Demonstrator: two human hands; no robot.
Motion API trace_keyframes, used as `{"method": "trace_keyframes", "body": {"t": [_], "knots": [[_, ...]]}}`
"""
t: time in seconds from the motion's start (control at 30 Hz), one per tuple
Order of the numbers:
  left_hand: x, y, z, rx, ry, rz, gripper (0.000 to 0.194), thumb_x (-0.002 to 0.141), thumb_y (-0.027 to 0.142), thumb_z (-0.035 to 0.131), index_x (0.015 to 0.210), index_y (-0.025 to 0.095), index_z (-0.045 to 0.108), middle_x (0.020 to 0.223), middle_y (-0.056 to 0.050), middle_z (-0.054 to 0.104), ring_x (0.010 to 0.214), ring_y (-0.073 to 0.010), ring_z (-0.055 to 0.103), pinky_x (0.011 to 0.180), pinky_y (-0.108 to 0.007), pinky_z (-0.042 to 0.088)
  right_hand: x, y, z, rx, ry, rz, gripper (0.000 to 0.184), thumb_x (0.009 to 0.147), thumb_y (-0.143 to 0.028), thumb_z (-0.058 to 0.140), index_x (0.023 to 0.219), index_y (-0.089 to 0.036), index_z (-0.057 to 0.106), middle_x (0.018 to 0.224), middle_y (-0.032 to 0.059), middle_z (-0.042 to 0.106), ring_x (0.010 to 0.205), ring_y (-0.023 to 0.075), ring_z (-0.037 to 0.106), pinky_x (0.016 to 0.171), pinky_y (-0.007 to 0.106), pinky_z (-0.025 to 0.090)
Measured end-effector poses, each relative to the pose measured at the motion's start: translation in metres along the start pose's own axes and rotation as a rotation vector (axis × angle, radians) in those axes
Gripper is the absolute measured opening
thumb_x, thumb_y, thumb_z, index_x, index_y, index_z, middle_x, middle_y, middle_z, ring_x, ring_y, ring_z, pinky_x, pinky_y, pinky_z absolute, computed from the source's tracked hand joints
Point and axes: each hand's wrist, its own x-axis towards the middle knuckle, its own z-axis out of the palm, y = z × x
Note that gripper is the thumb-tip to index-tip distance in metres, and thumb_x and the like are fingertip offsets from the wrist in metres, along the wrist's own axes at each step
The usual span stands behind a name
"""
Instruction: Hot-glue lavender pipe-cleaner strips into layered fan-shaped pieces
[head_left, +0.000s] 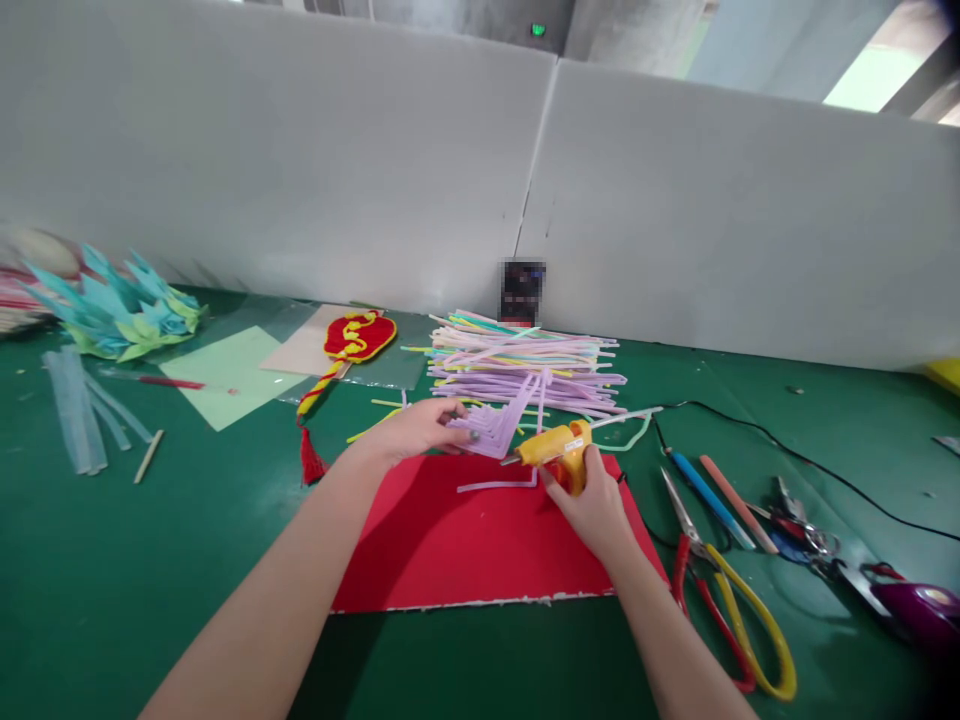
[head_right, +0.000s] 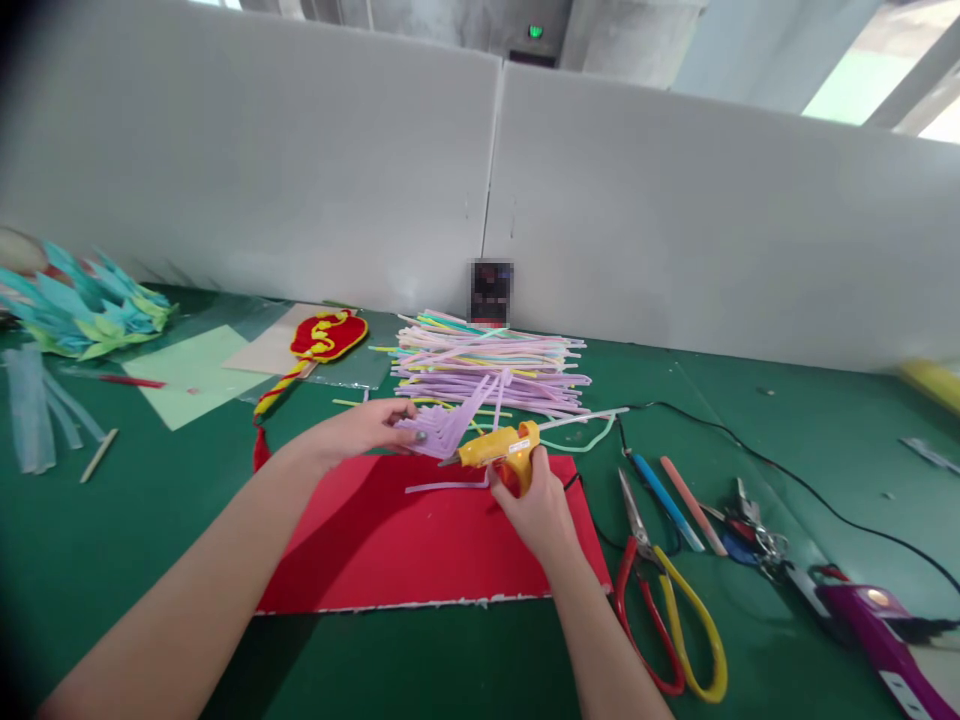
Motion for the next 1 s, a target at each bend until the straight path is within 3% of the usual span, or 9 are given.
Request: {"method": "trace_keyframes", "body": {"t": [0.17,0.33,0.67,1.0], "knots": [[-0.012,0.01,-0.016,0.054,0.107,0.042,0.031,0.064,0.03,0.068,0.088,0.017,0.053,0.083,0.001,0.06,0.082,-0.0173,0.059,0.073,-0.027,0.045,0.004,0.001,0.006,-0.103,-0.032,-0.01,0.031,0.075,-0.05,0.048,0.082,-0.024,0.035,0.061,-0.0023,0.05,0.055,0.02,0.056,0.046,0.025,0.034],[-0.017,0.013,-0.023,0.102,0.096,0.027,0.035,0.065,0.03,0.067,0.095,0.017,0.055,0.084,0.001,0.06,0.081,-0.0167,0.058,0.073,-0.026,0.044,0.004,0.002,0.008,-0.141,-0.006,0.003,0.032,0.076,-0.052,0.046,0.085,-0.023,0.038,0.064,-0.0005,0.053,0.058,0.0213,0.057,0.047,0.025,0.035],[-0.018,0.015,-0.019,0.176,0.1,0.034,0.034,0.064,0.033,0.066,0.093,0.017,0.055,0.086,0.0,0.056,0.085,-0.0171,0.054,0.074,-0.025,0.042,0.004,0.002,0.01,-0.21,0.049,0.009,0.031,0.077,-0.05,0.046,0.089,-0.021,0.04,0.066,0.0019,0.055,0.062,0.0228,0.058,0.047,0.026,0.034],[-0.02,0.018,-0.017,0.114,0.074,0.039,0.032,0.064,0.032,0.066,0.089,0.018,0.053,0.084,0.0,0.055,0.085,-0.017,0.056,0.076,-0.026,0.043,0.007,0.006,0.014,-0.234,0.118,-0.044,0.029,0.077,-0.048,0.045,0.087,-0.021,0.04,0.07,0.0031,0.055,0.067,0.022,0.057,0.051,0.027,0.036]]}}
